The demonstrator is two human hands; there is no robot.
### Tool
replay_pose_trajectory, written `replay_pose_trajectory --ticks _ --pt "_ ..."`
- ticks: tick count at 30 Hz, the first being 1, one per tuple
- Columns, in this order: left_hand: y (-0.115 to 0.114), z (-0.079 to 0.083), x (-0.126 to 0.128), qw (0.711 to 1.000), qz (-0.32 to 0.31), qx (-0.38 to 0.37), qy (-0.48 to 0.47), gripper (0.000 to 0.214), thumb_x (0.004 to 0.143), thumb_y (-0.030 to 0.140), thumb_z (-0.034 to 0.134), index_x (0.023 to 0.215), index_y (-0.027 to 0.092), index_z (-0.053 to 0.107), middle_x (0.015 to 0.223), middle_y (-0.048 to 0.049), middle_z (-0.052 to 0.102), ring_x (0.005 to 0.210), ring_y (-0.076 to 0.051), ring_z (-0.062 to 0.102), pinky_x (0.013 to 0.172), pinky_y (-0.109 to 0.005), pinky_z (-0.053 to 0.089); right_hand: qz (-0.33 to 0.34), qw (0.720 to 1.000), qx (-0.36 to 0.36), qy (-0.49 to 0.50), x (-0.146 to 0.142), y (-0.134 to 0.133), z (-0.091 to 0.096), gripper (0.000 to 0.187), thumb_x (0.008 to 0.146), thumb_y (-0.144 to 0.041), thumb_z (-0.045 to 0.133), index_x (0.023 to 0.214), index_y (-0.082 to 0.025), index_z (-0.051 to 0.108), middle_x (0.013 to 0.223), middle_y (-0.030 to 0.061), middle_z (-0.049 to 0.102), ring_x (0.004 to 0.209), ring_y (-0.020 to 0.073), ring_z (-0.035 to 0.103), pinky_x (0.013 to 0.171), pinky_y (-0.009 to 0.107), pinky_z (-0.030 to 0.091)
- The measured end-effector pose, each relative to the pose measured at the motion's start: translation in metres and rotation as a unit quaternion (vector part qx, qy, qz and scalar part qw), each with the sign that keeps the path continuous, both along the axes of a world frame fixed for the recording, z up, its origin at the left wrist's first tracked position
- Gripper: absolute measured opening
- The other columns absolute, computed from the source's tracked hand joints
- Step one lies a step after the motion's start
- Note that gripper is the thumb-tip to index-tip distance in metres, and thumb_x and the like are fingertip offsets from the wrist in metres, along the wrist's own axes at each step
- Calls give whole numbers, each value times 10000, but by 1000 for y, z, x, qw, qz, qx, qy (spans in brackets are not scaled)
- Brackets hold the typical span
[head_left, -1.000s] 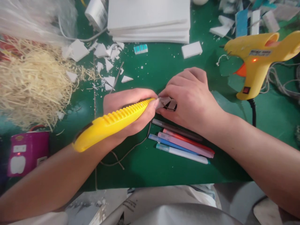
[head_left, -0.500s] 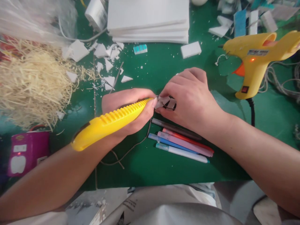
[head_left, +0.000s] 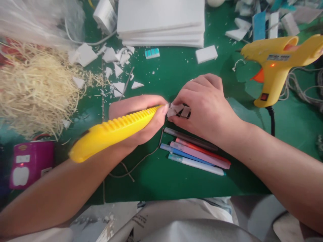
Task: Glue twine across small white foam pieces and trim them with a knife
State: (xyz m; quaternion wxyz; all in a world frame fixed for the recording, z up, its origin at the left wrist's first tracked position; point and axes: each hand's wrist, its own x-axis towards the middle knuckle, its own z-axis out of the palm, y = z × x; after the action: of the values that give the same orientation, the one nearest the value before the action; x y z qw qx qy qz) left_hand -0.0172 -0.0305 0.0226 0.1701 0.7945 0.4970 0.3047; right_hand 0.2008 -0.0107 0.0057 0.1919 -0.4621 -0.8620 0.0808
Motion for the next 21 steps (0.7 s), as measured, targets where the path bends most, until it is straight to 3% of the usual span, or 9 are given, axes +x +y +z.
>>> replay_pose_trajectory --ticks 11,21 --pt "-4 1 5 999 40 -20 -9 183 1040 369 679 1049 313 854 937 38 870 846 -204 852 839 -322 730 -4 1000 -10 -2 -1 1 1 97 916 -332 737 888 -243 711 946 80 767 1093 344 700 1111 617 484" --pt "-1 -1 2 999 35 -12 -16 136 1026 355 714 1033 328 847 943 57 875 843 -188 853 822 -293 722 -2 1000 -1 -3 -1 1 0 96 923 -333 731 898 -242 718 923 72 747 1075 326 686 1095 595 493"
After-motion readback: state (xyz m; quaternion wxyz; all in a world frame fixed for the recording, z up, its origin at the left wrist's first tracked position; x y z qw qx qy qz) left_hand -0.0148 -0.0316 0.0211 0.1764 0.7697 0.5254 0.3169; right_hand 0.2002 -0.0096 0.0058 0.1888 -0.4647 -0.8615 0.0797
